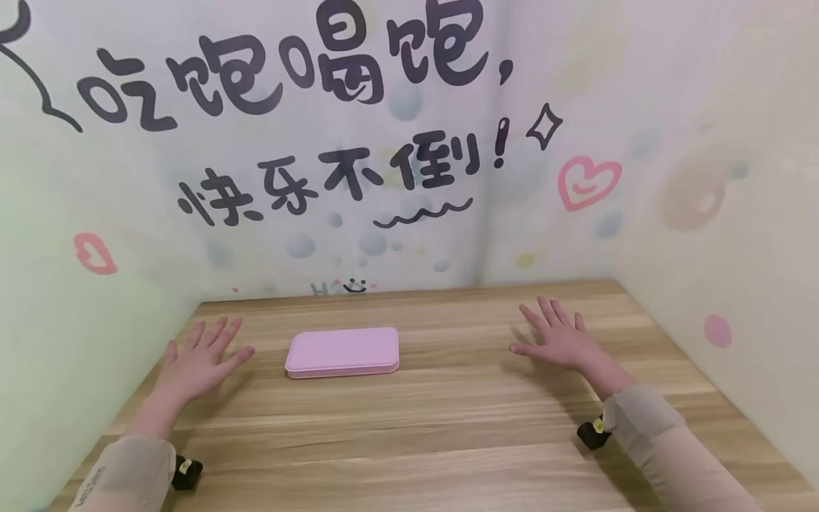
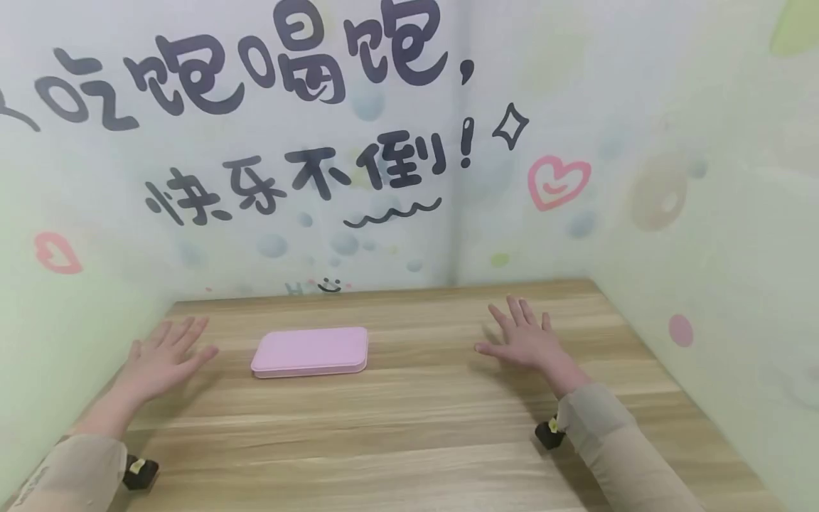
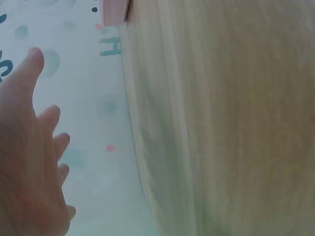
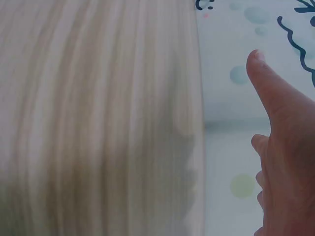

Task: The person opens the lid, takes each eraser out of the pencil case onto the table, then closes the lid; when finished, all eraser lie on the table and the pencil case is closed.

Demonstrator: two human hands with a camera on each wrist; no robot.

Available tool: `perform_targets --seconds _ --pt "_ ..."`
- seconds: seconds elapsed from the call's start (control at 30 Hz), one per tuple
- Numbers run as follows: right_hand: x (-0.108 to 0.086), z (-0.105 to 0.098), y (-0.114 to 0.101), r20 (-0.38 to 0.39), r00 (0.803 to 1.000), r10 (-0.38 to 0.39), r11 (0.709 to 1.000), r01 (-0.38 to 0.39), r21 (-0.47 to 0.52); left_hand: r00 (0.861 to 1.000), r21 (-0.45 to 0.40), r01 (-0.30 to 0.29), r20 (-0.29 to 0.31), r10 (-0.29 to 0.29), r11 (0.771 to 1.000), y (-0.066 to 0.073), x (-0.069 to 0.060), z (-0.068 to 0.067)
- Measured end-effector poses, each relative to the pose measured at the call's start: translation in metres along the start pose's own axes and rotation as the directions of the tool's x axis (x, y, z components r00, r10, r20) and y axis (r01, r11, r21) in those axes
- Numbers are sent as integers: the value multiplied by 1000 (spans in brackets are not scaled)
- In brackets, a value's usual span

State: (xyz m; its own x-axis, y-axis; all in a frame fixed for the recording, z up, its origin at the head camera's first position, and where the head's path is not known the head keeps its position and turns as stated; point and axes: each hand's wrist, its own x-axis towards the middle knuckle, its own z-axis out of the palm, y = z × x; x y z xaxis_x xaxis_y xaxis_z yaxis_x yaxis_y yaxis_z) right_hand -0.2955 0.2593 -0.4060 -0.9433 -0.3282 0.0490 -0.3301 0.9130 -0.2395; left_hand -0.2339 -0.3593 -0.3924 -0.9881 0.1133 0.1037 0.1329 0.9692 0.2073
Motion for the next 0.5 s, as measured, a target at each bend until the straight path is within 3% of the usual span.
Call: perform_targets --seconds 0.1,0.23,0.33,0.5 --pt "3 -2 -7 -10 999 -42 999 42 15 997 -36 -78 -26 77 996 2 0 -4" --pt "8 0 -25 -23 987 -157 985 158 74 977 -102 -211 -66 205 972 9 3 -5" --pt "15 4 -48 -37 963 -265 955 268 124 958 -124 -284 -83 275 951 17 9 -4" --pt "33 17 -90 -17 914 -406 898 402 181 941 -134 -339 -71 332 931 28 21 2"
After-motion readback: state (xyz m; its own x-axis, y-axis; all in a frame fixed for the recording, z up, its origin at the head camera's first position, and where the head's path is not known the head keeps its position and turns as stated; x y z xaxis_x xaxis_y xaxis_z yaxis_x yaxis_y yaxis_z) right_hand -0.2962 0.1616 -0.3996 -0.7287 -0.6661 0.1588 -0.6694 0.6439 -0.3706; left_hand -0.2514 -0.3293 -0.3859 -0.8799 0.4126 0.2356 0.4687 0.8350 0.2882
